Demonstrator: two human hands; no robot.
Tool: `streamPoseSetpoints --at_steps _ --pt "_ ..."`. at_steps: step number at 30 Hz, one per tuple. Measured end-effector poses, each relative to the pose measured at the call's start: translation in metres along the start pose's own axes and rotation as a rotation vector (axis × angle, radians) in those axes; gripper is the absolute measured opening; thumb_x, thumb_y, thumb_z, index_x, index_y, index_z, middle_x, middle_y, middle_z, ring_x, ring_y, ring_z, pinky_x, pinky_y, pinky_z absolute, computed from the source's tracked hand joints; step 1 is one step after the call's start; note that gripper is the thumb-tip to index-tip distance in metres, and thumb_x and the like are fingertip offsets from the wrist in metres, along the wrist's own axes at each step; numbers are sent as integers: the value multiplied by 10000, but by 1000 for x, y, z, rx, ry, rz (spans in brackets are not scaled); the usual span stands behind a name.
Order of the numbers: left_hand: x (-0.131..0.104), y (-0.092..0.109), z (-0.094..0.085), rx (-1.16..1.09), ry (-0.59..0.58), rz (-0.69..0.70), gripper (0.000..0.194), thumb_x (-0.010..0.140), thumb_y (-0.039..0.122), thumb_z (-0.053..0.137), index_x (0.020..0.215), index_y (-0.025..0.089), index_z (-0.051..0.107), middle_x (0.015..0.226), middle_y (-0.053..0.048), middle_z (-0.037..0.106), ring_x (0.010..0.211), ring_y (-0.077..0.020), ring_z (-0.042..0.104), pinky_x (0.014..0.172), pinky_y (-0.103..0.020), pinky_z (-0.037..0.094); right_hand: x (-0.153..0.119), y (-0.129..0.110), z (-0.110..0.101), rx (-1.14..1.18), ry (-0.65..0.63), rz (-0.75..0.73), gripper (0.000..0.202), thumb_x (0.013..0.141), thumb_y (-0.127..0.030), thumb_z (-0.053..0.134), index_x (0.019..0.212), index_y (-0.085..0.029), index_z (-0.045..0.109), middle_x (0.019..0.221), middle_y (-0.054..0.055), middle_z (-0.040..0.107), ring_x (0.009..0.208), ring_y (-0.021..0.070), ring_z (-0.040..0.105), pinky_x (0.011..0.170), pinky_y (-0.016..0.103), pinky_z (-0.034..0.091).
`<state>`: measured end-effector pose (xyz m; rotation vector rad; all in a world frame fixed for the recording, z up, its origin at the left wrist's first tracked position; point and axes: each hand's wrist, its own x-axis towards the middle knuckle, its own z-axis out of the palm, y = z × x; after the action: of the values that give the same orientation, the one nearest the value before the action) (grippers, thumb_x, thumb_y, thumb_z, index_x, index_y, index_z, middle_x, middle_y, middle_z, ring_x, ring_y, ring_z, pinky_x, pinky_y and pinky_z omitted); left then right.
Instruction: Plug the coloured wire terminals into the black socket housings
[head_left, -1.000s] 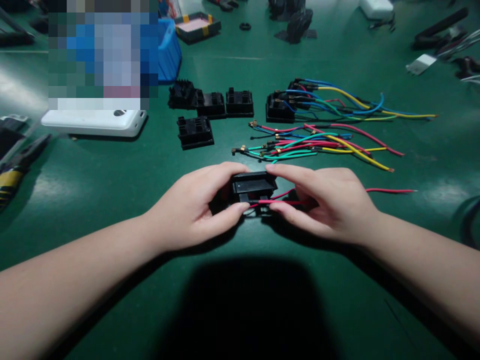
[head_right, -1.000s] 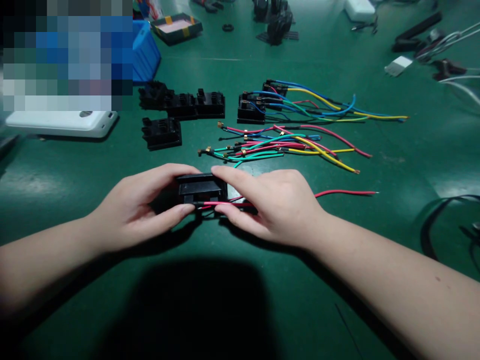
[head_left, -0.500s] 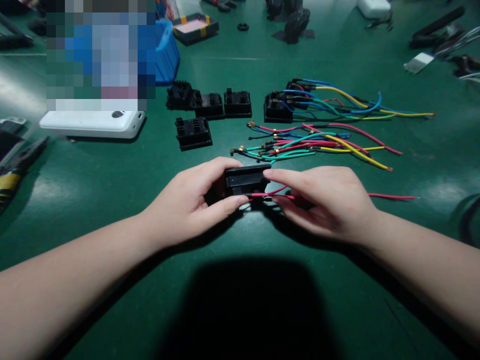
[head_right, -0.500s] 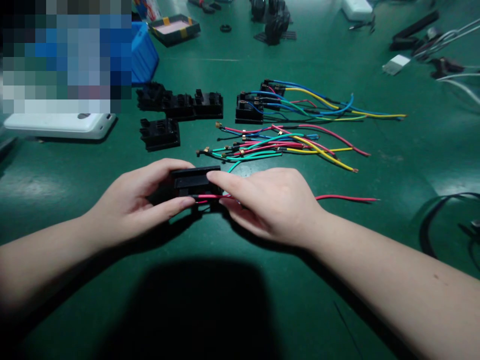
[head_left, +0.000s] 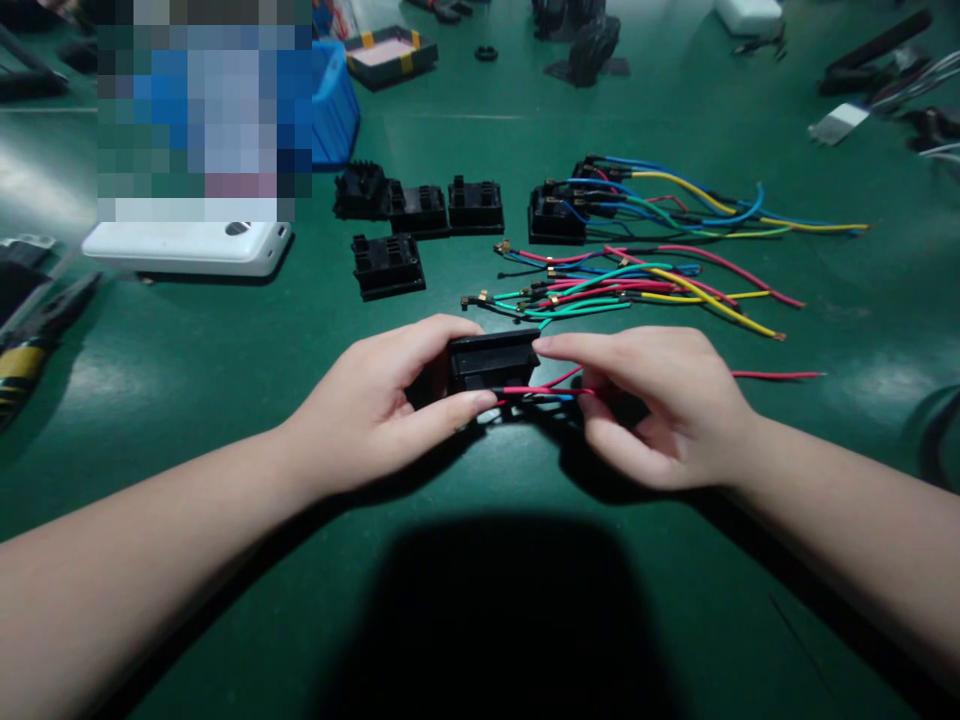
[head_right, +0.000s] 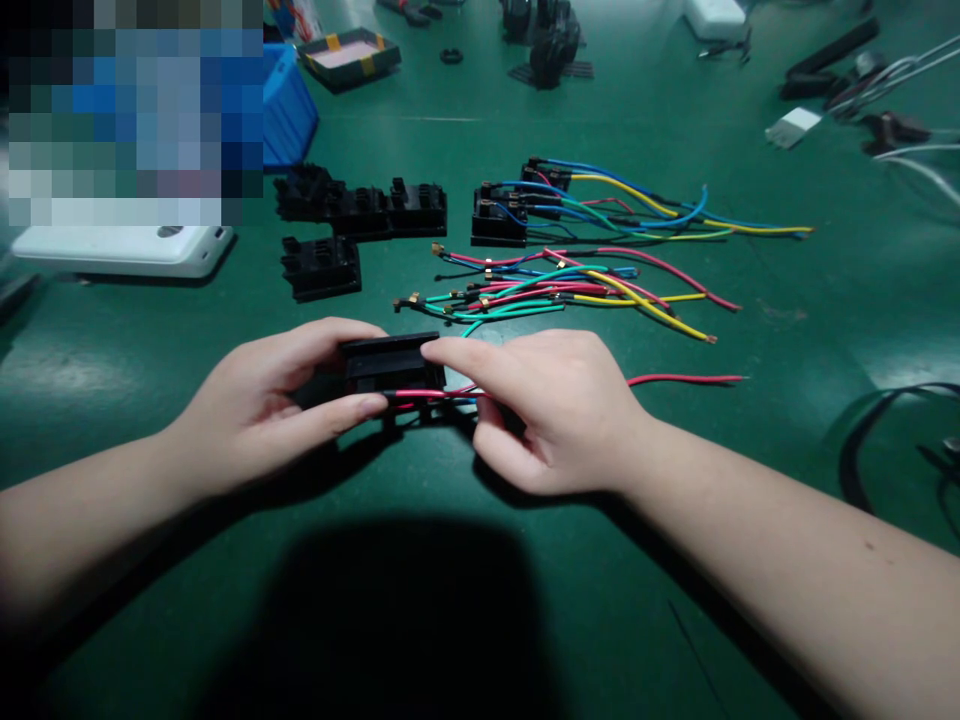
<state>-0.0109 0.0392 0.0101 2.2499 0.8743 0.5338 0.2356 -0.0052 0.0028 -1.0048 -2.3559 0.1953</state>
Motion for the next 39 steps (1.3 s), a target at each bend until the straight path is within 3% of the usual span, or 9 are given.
streamPoseSetpoints --at_steps 13,21,30,33,39 --pt "-5 6 3 47 -30 46 374 866 438 590 1130 172 590 1005 -56 697 866 -187 646 767 -262 468 3 1 4 20 2 47 479 716 -147 504 1194 -168 537 773 28 641 665 181 574 616 303 456" --pt "-7 6 3 58 -64 44 389 864 468 574 1143 196 587 1049 -63 706 910 -206 660 803 -283 488 5 2 5 38 -10 18 474 729 -148 495 1202 -179 513 848 50 649 735 199 581 690 339 459" --pt "-5 0 4 44 -106 155 380 843 406 616 1183 243 574 1080 -48 706 940 -204 670 848 -294 513 5 4 4 17 -92 -71 478 718 -167 510 1195 -163 529 940 77 671 846 228 579 779 385 428" --pt "-5 -1 4 28 -100 121 388 844 419 611 1191 248 578 1108 -53 700 963 -215 664 872 -310 513 5 4 3 6 -103 -58 466 727 -171 511 1193 -169 533 969 84 676 869 232 584 790 389 423" --pt "-4 -1 3 68 -106 144 400 848 419 602 1212 258 561 1126 -55 695 967 -222 659 871 -320 514 6 5 4 11 -124 -64 380 743 -176 493 1116 -165 568 880 77 663 803 222 572 756 369 418"
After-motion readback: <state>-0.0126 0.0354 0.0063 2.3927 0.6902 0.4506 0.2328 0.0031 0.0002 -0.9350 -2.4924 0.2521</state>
